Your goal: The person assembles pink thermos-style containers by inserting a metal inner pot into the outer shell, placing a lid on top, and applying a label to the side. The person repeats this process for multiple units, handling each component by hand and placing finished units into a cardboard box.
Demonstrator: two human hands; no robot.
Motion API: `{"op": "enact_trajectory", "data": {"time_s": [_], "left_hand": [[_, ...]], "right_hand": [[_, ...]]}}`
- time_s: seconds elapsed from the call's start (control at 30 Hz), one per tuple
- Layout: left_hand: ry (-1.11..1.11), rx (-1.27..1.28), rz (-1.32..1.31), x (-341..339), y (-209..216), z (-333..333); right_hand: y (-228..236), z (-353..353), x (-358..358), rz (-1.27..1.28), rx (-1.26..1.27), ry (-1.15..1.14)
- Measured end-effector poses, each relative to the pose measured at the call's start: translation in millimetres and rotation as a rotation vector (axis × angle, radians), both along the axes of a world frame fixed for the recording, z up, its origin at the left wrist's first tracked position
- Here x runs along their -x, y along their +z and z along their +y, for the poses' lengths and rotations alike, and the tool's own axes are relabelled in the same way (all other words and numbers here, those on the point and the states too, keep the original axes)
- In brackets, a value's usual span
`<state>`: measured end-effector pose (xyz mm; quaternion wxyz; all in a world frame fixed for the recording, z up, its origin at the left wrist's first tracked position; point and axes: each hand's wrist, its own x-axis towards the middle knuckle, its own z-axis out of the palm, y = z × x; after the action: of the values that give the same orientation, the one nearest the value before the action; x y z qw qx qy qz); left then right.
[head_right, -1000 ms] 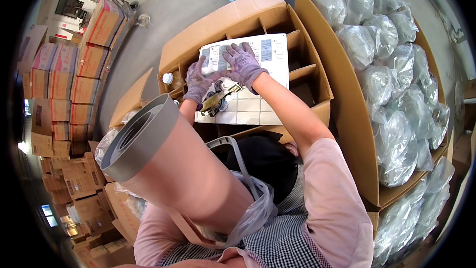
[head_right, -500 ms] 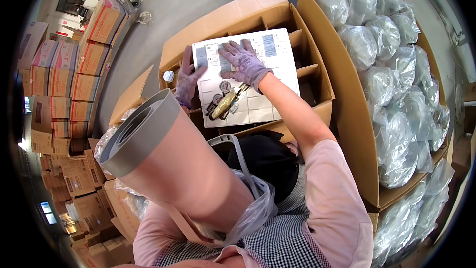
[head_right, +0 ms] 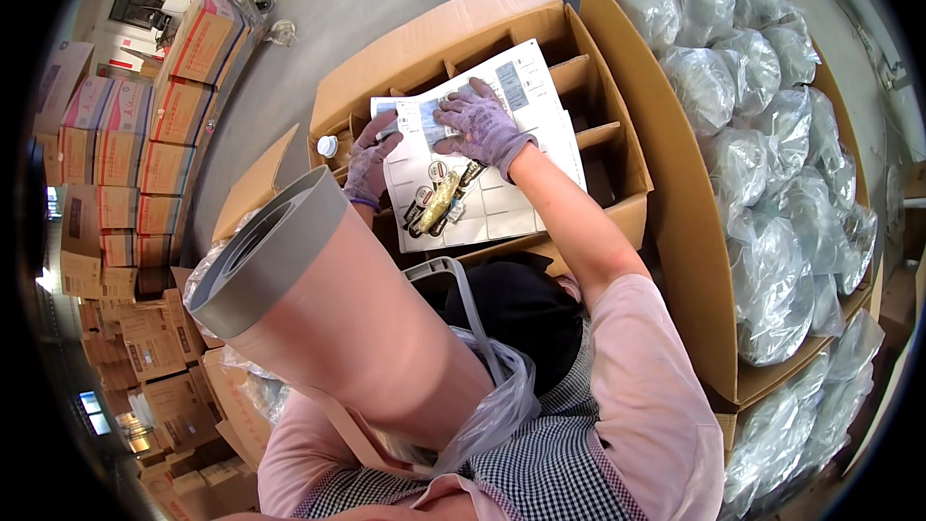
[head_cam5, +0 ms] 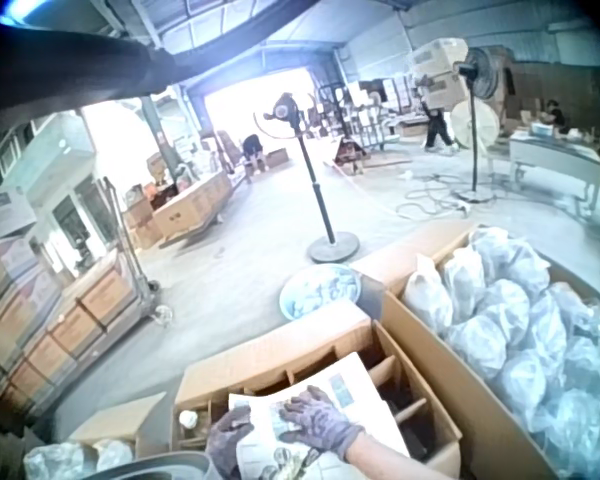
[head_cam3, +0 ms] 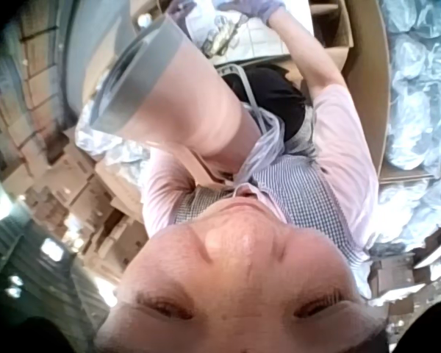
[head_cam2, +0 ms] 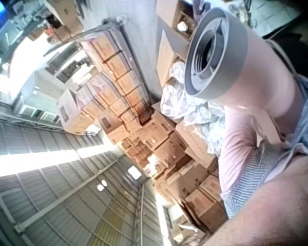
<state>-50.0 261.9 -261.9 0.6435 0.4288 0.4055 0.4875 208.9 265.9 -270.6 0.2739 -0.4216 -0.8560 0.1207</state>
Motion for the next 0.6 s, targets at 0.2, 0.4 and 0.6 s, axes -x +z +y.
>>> {"op": "enact_trajectory", "data": {"time_s": [0.2,0.4,0.6], "left_hand": [[0.347,-0.827,1.410,-41,36,-11],[0.170,-1.050,1.393,-55,20,-12],[0.240,-0.960,1.353,-61,10,-14]], "right_hand": [[-13,3,-1,-0.049,-0.135,-0.067],[-1,0,1,-0.031,-0.117,-0.079],[7,-1,2,0.045,0.023,-0.114]]}}
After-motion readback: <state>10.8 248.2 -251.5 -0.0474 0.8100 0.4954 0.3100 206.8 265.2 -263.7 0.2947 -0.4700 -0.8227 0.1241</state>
